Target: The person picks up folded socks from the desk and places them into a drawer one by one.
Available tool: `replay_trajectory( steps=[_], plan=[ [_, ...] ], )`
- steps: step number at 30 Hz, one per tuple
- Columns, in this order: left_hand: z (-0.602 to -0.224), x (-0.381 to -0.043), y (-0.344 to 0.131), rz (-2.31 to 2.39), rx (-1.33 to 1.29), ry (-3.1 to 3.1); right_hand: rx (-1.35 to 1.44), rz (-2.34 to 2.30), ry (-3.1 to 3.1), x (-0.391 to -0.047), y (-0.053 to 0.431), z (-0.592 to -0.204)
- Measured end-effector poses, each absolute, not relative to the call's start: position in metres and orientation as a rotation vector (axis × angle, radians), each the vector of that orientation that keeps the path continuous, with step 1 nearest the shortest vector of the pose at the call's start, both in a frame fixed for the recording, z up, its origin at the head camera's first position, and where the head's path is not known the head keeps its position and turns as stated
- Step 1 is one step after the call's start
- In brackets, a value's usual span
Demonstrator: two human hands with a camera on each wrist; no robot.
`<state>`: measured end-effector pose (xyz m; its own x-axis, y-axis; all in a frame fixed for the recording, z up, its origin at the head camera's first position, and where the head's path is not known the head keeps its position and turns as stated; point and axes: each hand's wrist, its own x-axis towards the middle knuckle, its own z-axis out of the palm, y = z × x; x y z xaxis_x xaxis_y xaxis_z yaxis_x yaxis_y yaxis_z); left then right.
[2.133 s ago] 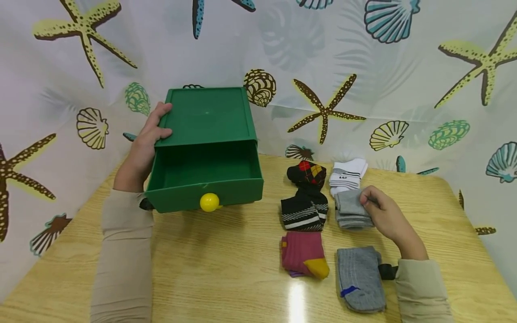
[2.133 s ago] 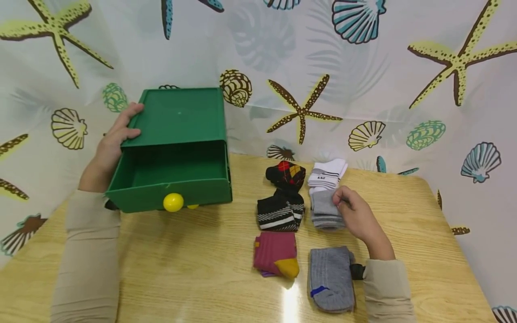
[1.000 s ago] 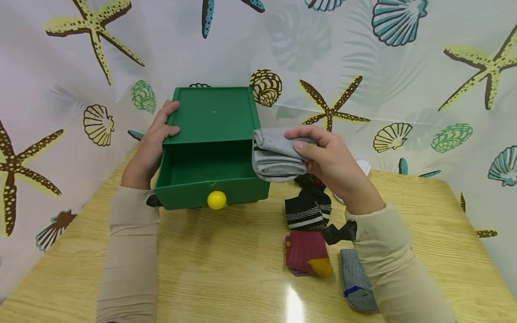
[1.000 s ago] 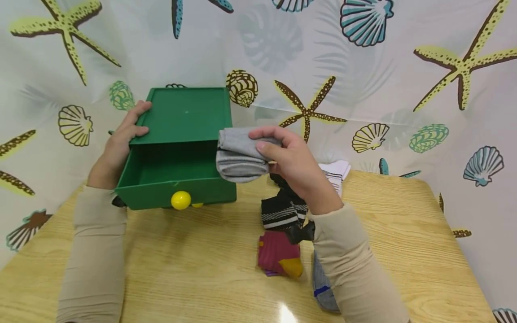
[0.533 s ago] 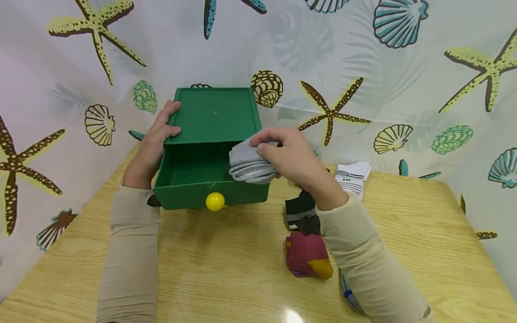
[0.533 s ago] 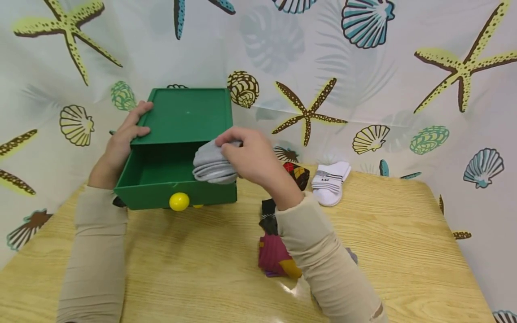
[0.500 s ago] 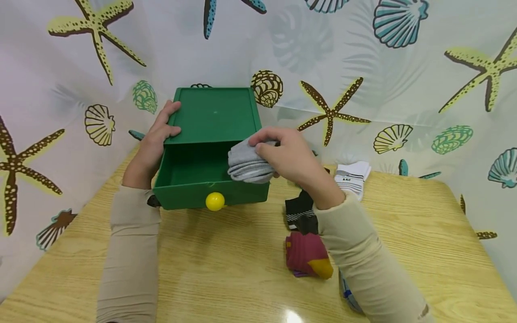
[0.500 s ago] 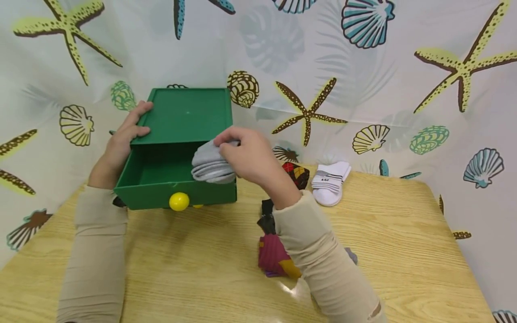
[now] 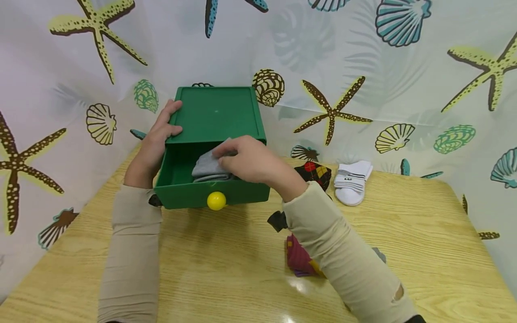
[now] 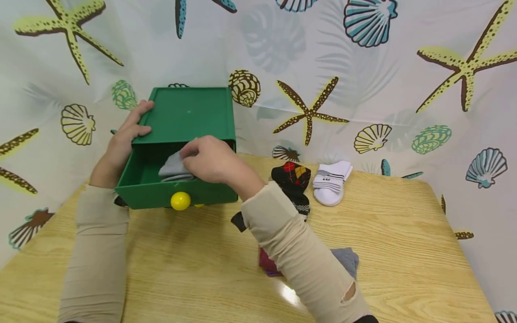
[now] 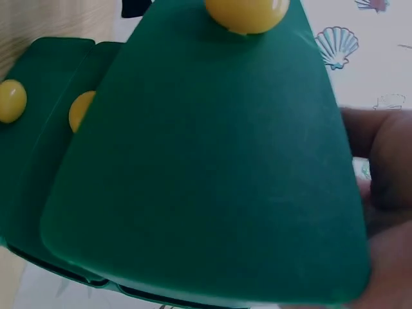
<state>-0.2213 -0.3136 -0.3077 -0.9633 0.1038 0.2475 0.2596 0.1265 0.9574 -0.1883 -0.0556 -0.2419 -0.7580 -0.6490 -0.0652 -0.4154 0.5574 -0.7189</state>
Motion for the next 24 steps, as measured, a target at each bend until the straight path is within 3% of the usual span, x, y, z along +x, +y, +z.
replay_trajectory(
  steps=[7,24],
  plan=[
    [-0.308,-0.222,-0.313,-2.011,-0.396,-2.23,-1.045,-0.739,2.411,-0.191,-0.066,-0.244],
    [-0.308,-0.222,-0.312,-1.992,-0.376,-2.242,-1.256,-0.709,2.377,-0.191,-0.061,-0.243]
  ],
)
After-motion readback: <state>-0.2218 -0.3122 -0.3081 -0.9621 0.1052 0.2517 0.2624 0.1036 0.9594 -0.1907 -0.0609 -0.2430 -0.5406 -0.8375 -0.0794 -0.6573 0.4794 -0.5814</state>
